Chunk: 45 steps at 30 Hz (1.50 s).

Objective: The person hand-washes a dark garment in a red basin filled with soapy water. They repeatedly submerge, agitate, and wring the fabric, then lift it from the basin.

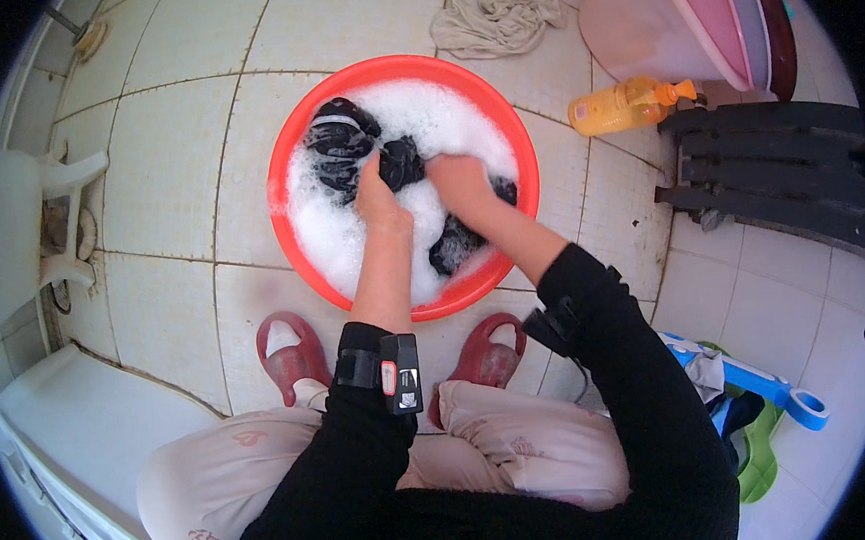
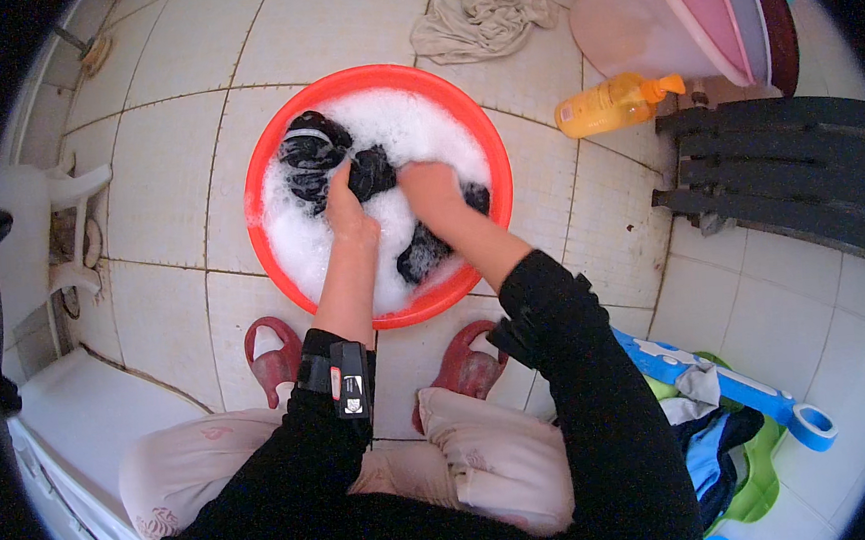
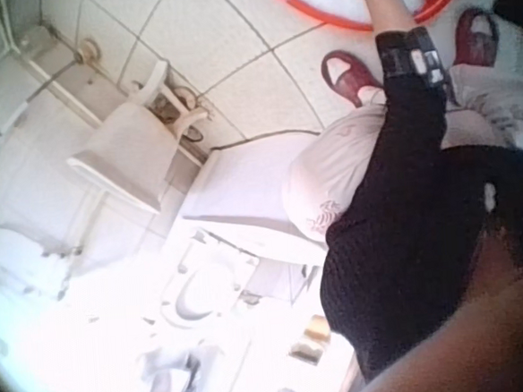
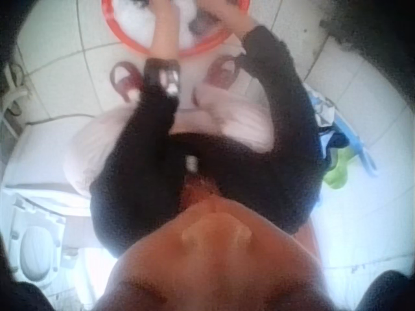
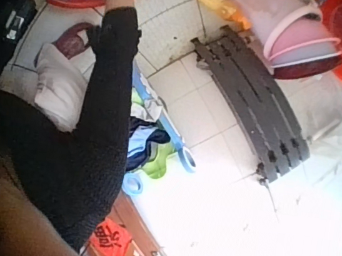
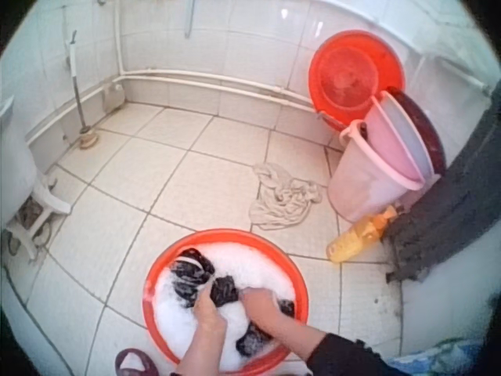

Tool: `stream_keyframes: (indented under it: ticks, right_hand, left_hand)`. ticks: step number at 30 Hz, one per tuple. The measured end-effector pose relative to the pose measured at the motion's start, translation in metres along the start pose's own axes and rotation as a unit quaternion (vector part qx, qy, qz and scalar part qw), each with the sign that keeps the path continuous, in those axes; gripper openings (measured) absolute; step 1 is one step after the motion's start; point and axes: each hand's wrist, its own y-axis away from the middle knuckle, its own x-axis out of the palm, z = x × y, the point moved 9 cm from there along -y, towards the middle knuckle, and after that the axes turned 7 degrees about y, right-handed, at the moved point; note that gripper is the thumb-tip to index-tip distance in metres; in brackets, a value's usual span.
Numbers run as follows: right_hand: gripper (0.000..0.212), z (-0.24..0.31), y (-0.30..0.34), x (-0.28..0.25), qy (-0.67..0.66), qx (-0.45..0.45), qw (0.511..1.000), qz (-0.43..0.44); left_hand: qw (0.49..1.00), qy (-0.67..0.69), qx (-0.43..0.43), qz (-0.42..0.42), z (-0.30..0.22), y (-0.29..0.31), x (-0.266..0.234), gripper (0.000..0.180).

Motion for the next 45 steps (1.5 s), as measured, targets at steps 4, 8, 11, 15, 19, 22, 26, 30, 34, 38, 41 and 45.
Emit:
stream_keyframes:
  ticks: [4,8,11,15,19,22,26,30,34,38,41,45]
  right_hand:
    - [0.034,-0.034,-0.019,-0.002,-0.134,0.046,0.985,0.096]
    - [0.055,-0.041,0.033,-0.071,-0.464,0.029,0.883,-0.061]
    - [0.062,-0.017,0.062,-0.100,-0.360,0.007,0.932,-0.043]
    - [0.061,-0.009,0.055,-0.125,-0.343,0.037,0.929,-0.132]
    - [0.047,-0.040,0.028,-0.096,-0.520,0.055,0.851,-0.052]
    - [0.052,-0.029,0.038,-0.045,-0.749,0.056,0.644,0.143]
    - [0.070,-0.010,0.067,-0.019,-0.812,0.035,0.526,0.249]
    - [0.083,-0.038,0.065,-0.049,-0.771,-0.025,0.627,0.112]
    - [0.092,-0.065,0.056,-0.058,-0.510,0.080,0.857,-0.005]
    - [0.089,-0.022,0.048,-0.052,-0.141,0.079,0.985,-0.053]
    - [0.063,-0.002,0.030,-0.025,-0.092,0.095,0.991,0.011]
    - [0.052,-0.009,-0.005,0.016,-0.051,0.029,0.975,0.216]
  left_hand:
    - [0.994,0.052,-0.078,0.055,0.005,0.001,0.014,0.030]
    - [0.974,0.112,-0.173,0.098,0.012,0.004,0.026,0.033]
    - [0.962,0.099,-0.145,0.210,0.008,0.014,0.045,0.033]
    - [0.861,0.233,-0.177,0.416,0.003,0.057,0.080,0.032]
    - [0.956,0.157,-0.124,0.213,-0.011,0.042,0.062,0.038]
    - [0.937,0.230,-0.123,0.231,-0.029,0.048,0.077,0.037]
    - [0.963,0.198,-0.076,0.163,-0.039,0.040,0.071,0.038]
    - [0.972,0.181,-0.118,0.089,-0.029,0.024,0.051,0.035]
    - [0.993,0.089,-0.075,0.031,-0.008,0.009,0.024,0.034]
    - [0.993,-0.089,0.039,-0.066,-0.003,0.001,0.000,0.042]
    - [0.979,-0.177,0.062,-0.081,-0.001,-0.005,-0.002,0.048]
    - [0.981,-0.160,0.078,-0.081,-0.006,-0.006,0.001,0.046]
